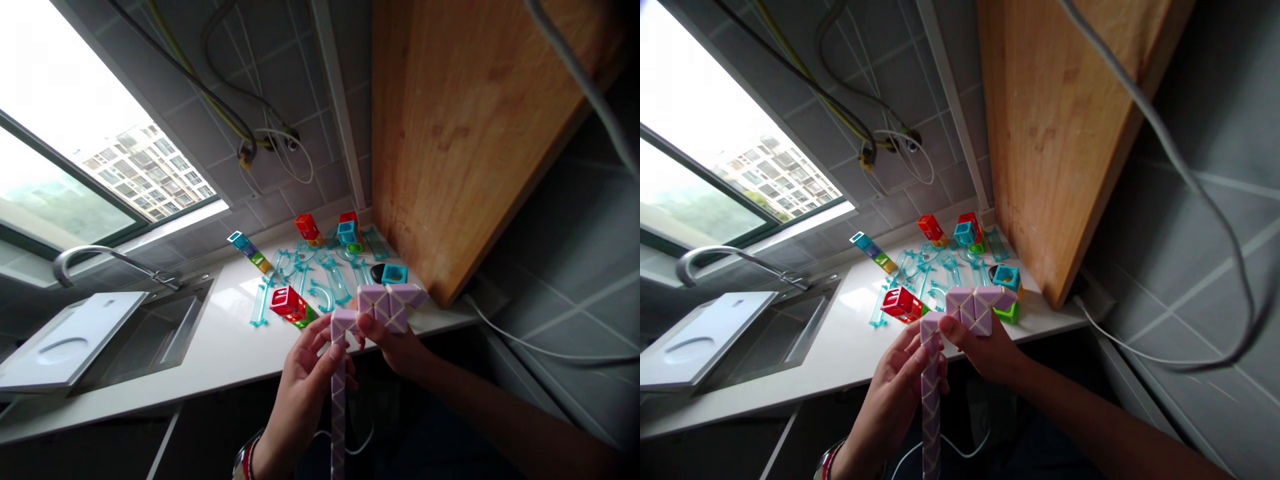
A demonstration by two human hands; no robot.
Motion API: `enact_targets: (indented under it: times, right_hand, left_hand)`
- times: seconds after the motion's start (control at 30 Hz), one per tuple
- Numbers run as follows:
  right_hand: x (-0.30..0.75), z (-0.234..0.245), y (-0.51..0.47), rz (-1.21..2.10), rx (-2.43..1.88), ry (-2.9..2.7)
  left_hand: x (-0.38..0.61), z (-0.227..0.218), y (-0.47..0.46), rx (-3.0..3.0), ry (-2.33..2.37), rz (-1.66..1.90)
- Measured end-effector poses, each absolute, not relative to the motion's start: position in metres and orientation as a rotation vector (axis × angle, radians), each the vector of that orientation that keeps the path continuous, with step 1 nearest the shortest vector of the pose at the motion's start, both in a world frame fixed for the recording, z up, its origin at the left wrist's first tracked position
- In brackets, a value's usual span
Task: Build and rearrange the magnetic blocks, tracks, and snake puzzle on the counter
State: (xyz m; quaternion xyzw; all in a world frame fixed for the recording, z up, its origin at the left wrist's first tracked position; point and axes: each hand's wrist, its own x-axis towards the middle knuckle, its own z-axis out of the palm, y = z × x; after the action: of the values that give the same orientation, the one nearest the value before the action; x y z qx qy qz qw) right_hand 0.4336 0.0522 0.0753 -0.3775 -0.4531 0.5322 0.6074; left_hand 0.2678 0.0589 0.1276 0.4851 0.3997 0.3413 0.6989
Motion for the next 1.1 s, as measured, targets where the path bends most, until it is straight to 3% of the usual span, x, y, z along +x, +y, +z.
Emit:
enact_targets:
  times: [0.5,0.73,0.93,1.1]
  right_hand:
    - [0.436,0.085,0.058,1.304,-0.850,-1.118]
    - [0.439,0.088,0.056,0.932,-0.974,-1.400]
    - [0.442,0.090,0.065,0.288,-0.956,-1.781]
    - [0.443,0.092,0.066,0.269,-1.012,-1.878]
  left_hand:
    - [0.267,0.127,0.068,1.224,0.859,0.801]
    - [0.268,0.125,0.069,1.058,0.819,0.754]
    - [0.266,0.128,0.070,0.992,0.860,0.773]
    - [0.263,0.132,0.068,1.069,0.958,0.856]
